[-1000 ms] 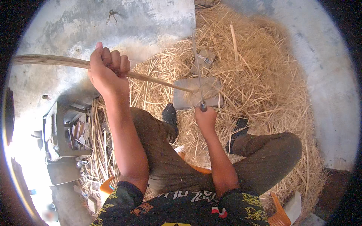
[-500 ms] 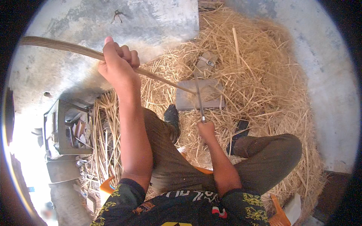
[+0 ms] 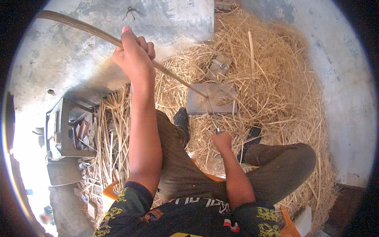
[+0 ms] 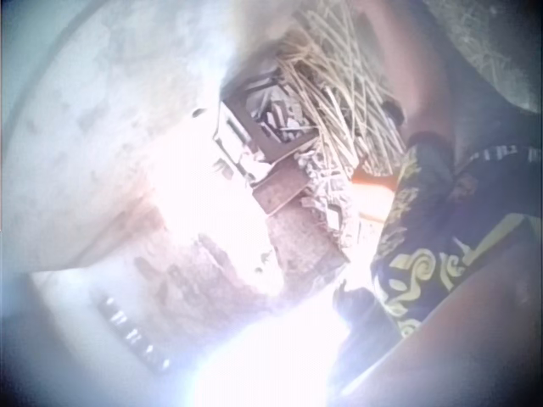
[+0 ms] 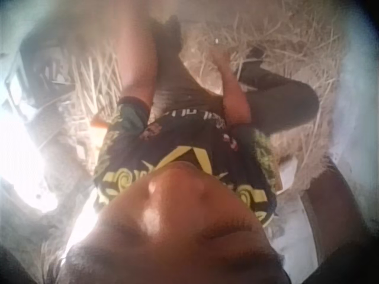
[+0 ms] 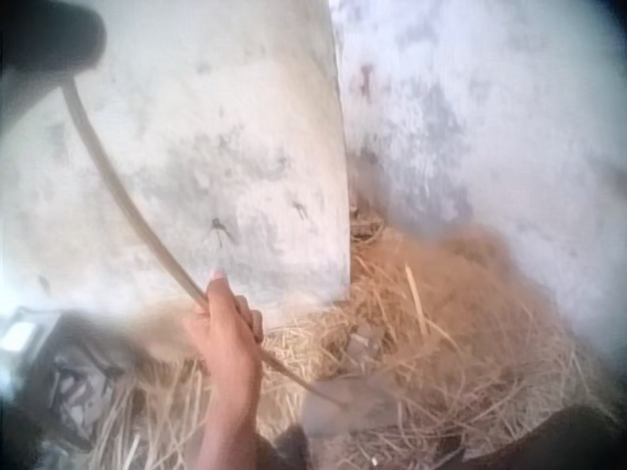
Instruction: The person sits on a chair and uses a knife to shave a long bamboo stick against a metal block. They repeatedly pull the stick through the blade to remove the outer layer, creating thin shavings that fall onto the straw-covered floor.
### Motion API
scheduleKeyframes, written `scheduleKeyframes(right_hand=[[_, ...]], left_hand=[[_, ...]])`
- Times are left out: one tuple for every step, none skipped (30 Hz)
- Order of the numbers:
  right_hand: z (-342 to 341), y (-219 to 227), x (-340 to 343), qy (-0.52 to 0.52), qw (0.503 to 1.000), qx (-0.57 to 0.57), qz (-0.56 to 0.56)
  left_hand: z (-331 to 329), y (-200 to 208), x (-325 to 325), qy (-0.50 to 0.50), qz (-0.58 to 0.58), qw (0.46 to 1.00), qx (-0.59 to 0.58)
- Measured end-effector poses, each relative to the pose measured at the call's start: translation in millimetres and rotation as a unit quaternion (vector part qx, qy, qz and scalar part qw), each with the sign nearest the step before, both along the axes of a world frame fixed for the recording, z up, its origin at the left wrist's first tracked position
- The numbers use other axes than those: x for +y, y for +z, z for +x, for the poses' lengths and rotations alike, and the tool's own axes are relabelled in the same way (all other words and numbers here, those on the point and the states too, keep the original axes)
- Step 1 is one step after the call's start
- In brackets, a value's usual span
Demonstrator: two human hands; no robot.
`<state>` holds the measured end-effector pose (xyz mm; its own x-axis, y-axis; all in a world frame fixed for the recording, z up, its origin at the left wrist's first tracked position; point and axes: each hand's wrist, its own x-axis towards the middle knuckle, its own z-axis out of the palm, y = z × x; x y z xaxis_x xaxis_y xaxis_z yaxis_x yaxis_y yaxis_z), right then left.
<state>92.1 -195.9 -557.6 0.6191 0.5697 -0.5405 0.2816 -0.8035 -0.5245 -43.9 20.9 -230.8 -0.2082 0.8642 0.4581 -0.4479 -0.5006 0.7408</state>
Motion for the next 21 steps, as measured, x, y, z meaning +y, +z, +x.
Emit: scheduleKeyframes(right_hand=[[2.2,9.4,2.0,-0.016,0.999,0.046,0.023],[5.2,19.0,3.8,-0.032,0.994,0.092,0.046],[0.6,43.1,9.4,-0.041,0.995,0.052,0.081],[-4.1,77.9,18.9,-0.033,0.987,0.034,0.151],[-9.5,115.7,26.2,-0.026,0.975,0.017,0.218],[-13.7,132.9,28.5,-0.022,0.958,0.003,0.286],[-15.5,130.4,25.9,-0.023,0.945,0.015,0.325],[-16.5,125.9,22.2,-0.024,0.931,0.027,0.364],[-15.1,123.0,19.0,-0.026,0.914,0.036,0.404],[-17.4,101.6,12.0,-0.027,0.928,0.022,0.371],[-20.8,60.1,-0.3,-0.028,0.941,0.004,0.338],[-18.9,21.1,-9.7,-0.029,0.951,-0.016,0.307],[-10.9,-17.0,-20.6,-0.015,0.984,-0.033,0.175],[-5.4,-39.3,-24.8,-0.002,0.998,-0.044,0.041],[-4.9,-29.2,-18.6,-0.005,0.999,-0.007,0.035],[-2.4,-8.5,-13.6,-0.005,0.999,0.027,0.028],[0.2,9.5,-12.6,-0.009,0.998,0.062,0.015],[0.1,15.9,-12.3,-0.05,0.987,0.152,0.036],[0.3,22.0,-10.5,-0.09,0.965,0.24,0.056],[1.4,28.4,-9.7,-0.13,0.933,0.326,0.077],[-9.0,59.5,-5.7,-0.114,0.943,0.281,0.135]], left_hand=[[-1.0,-0.5,0.9,0.003,-0.004,1.0,-0.001],[-3.1,-0.7,3.1,0.006,-0.009,1.0,-0.001],[-4.1,-1.6,5.5,0.009,-0.012,1.0,-0.003],[-4.6,-2.0,7.1,0.015,-0.008,1.0,-0.011],[-4.1,-1.5,6.8,0.02,-0.006,1.0,-0.017],[-3.3,-0.8,5.9,0.022,-0.002,1.0,-0.022],[-4.2,-1.8,4.2,0.02,-0.007,1.0,-0.021],[-5.7,-2.9,2.0,0.018,-0.011,1.0,-0.021],[-4.4,-0.9,0.9,0.014,-0.013,1.0,-0.024],[-4.3,-0.8,0.9,0.024,-0.008,1.0,-0.017],[-2.9,-2.9,1.9,0.033,-0.002,0.999,-0.014],[-0.1,-2.4,1.4,0.042,0.006,0.999,-0.013],[4.6,-0.9,-1.0,0.03,0.006,0.999,-0.014],[8.1,0.3,-3.7,0.018,0.009,1.0,-0.011],[5.6,1.2,-3.6,0.015,0.015,1.0,-0.004],[1.7,1.5,-2.3,0.02,0.016,1.0,-0.007],[1.0,-0.5,-2.1,0.02,0.012,1.0,-0.01],[1.3,-2.8,-3.3,0.015,0.005,1.0,-0.01],[-0.2,-4.1,-2.7,0.027,-0.005,1.0,-0.008],[-3.6,-4.8,-0.3,0.039,-0.014,0.999,-0.007],[-8.1,-5.3,3.2,0.057,-0.022,0.998,-0.009]])
